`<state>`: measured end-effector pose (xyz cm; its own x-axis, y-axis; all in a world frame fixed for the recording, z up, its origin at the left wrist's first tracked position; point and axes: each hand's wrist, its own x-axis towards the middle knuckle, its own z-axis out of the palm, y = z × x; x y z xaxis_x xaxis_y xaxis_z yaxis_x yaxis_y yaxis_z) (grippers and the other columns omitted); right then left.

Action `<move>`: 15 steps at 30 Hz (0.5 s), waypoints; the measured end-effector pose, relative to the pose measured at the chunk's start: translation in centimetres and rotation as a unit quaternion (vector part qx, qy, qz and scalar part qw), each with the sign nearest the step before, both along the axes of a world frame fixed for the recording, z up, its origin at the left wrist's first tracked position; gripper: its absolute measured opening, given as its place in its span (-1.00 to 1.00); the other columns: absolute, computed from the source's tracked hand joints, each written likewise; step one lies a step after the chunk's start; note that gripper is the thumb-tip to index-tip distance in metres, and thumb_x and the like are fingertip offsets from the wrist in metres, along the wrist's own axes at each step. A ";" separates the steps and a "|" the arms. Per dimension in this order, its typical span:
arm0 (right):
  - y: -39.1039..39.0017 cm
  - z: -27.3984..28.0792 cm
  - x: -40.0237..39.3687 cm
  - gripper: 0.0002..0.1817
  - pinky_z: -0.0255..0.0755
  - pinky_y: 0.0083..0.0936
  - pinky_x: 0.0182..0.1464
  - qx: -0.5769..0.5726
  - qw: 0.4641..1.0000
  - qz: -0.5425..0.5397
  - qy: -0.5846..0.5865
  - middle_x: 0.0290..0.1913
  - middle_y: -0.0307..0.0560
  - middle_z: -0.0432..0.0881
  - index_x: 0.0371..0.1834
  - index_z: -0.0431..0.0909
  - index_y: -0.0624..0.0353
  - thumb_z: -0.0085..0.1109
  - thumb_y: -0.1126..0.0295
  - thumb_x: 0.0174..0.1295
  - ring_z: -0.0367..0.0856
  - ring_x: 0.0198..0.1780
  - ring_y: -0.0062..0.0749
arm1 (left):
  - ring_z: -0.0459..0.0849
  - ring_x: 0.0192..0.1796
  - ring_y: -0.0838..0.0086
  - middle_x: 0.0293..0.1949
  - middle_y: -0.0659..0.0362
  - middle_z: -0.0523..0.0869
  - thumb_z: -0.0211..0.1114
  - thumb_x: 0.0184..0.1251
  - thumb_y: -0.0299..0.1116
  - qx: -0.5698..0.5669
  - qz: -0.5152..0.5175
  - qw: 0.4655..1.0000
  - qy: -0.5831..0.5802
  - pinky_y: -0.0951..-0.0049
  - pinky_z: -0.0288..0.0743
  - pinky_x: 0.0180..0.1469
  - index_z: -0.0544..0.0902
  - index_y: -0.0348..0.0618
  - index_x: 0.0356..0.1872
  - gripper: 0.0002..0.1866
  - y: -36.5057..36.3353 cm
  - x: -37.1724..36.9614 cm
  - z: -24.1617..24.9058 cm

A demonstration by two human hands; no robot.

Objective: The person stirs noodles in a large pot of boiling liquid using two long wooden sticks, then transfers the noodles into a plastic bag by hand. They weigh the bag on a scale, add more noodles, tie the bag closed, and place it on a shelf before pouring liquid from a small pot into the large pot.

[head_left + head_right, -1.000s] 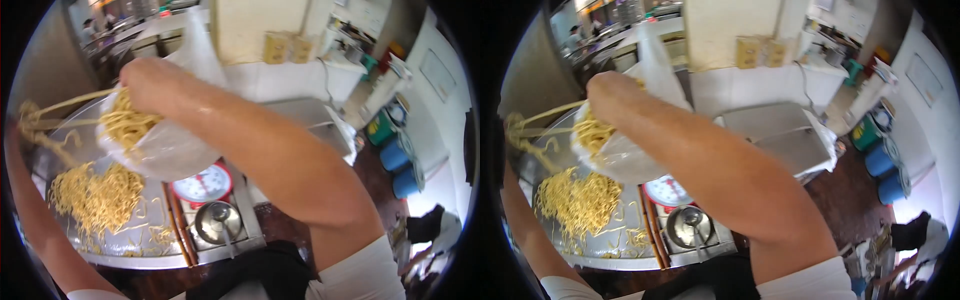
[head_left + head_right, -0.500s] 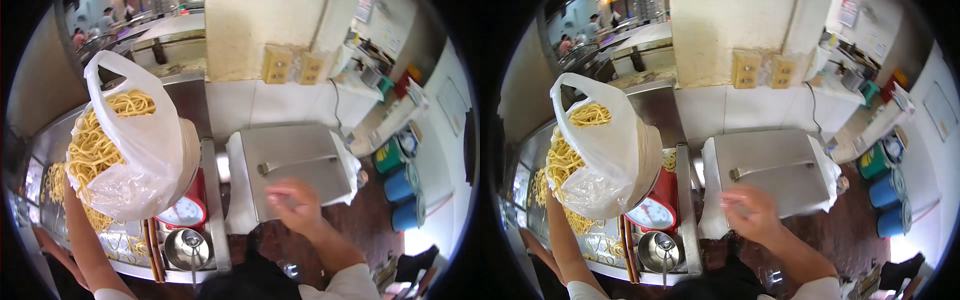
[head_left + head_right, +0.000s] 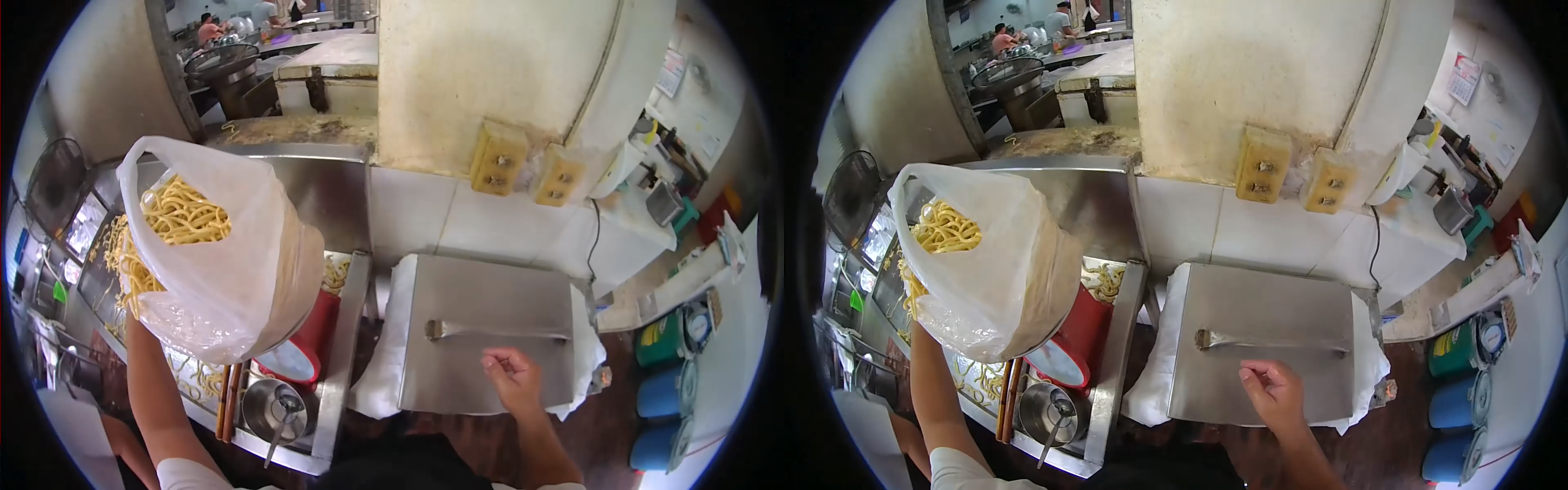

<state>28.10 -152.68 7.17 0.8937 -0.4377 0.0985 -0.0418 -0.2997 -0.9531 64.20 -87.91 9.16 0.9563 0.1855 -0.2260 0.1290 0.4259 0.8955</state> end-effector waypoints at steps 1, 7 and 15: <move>-0.2 0.2 0.5 -0.86 0.45 -0.66 -0.33 0.008 1.000 0.007 -0.009 -0.34 -0.21 0.66 -0.20 0.67 0.23 0.31 0.46 0.20 0.57 -0.38 -0.65 | 0.68 -0.09 0.33 -0.10 0.19 0.71 0.07 0.43 0.03 0.001 0.004 1.000 0.001 0.28 0.57 0.01 0.58 -0.04 0.05 -0.59 -0.1 -0.2 0.1; -1.0 0.9 1.7 -0.87 0.44 -0.64 -0.35 -0.080 0.995 0.049 -0.034 -0.35 -0.17 0.66 -0.21 0.68 0.22 0.32 0.48 0.17 0.56 -0.43 -0.61 | 0.68 -0.07 0.32 -0.08 0.18 0.71 0.07 0.42 0.04 0.007 0.020 1.000 0.004 0.27 0.57 0.03 0.57 -0.05 0.07 -0.57 -0.2 -1.0 0.7; -1.2 1.5 2.1 -0.66 0.50 -0.47 -0.09 -0.123 0.987 0.098 -0.031 -0.13 0.00 0.68 -0.07 0.64 0.23 0.41 0.38 0.07 0.65 -0.15 -0.32 | 0.68 -0.04 0.31 -0.04 0.17 0.70 0.06 0.42 0.04 -0.003 0.038 0.999 0.003 0.26 0.56 0.05 0.57 -0.07 0.11 -0.54 -0.6 -2.6 -0.4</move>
